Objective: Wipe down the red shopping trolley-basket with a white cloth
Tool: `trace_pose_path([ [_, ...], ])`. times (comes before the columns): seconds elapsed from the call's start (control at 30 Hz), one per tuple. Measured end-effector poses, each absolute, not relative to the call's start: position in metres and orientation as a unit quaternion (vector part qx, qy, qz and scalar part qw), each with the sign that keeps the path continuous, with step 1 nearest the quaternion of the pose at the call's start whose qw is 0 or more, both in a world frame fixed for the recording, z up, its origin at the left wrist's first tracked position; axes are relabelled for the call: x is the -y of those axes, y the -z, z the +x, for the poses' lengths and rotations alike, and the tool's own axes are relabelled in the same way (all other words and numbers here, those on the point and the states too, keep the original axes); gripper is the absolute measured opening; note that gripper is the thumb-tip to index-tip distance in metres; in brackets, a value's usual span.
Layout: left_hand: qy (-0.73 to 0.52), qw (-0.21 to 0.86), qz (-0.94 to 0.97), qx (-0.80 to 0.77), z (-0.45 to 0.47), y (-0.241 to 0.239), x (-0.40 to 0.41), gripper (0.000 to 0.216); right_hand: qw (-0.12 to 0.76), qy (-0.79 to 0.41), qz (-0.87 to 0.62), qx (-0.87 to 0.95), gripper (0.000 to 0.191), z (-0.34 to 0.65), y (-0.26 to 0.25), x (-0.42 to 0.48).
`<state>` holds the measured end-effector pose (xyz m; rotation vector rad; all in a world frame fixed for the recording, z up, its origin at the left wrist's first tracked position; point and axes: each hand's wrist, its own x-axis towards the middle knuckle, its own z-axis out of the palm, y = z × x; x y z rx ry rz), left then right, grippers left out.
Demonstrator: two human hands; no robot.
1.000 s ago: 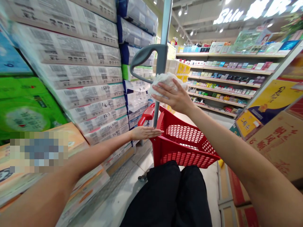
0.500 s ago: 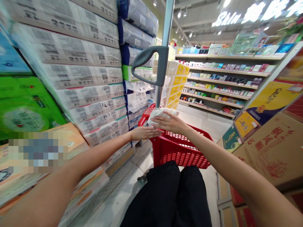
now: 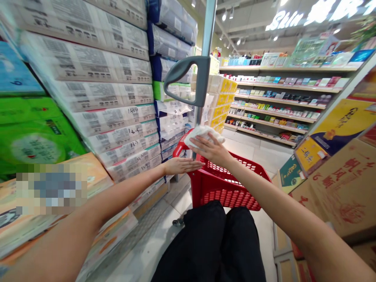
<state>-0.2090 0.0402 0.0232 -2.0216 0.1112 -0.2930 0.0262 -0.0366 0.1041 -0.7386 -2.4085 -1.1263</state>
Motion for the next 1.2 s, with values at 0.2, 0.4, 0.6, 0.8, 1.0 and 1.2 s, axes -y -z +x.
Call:
trace_pose_path([
  [0.2,0.157,0.509,-0.844,-0.063,-0.208,-0.016,-0.046,0.053,0.129,0.384,-0.216,0.888,0.059,0.035,-0.087,0.041],
  [0.4,0.145,0.554,-0.818,-0.056,-0.207,-0.033,-0.034,0.06,0.174,0.413,-0.266,0.853,0.07,0.033,-0.186,0.035],
  [0.6,0.152,0.525,-0.835,-0.063,-0.207,-0.031,-0.037,0.061,0.245,0.393,-0.3,0.834,0.07,0.023,-0.179,0.03],
  [0.8,0.15,0.498,-0.852,-0.055,-0.208,-0.023,-0.04,0.055,0.185,0.38,-0.264,0.867,0.066,0.03,-0.088,0.034],
  [1.0,0.127,0.515,-0.846,-0.054,-0.208,-0.025,-0.04,0.055,0.128,0.383,-0.216,0.889,0.07,0.041,-0.135,0.035],
  [1.2,0.091,0.482,-0.871,-0.033,-0.207,-0.033,-0.035,0.065,0.189,0.402,-0.271,0.854,0.076,0.027,-0.207,0.032],
])
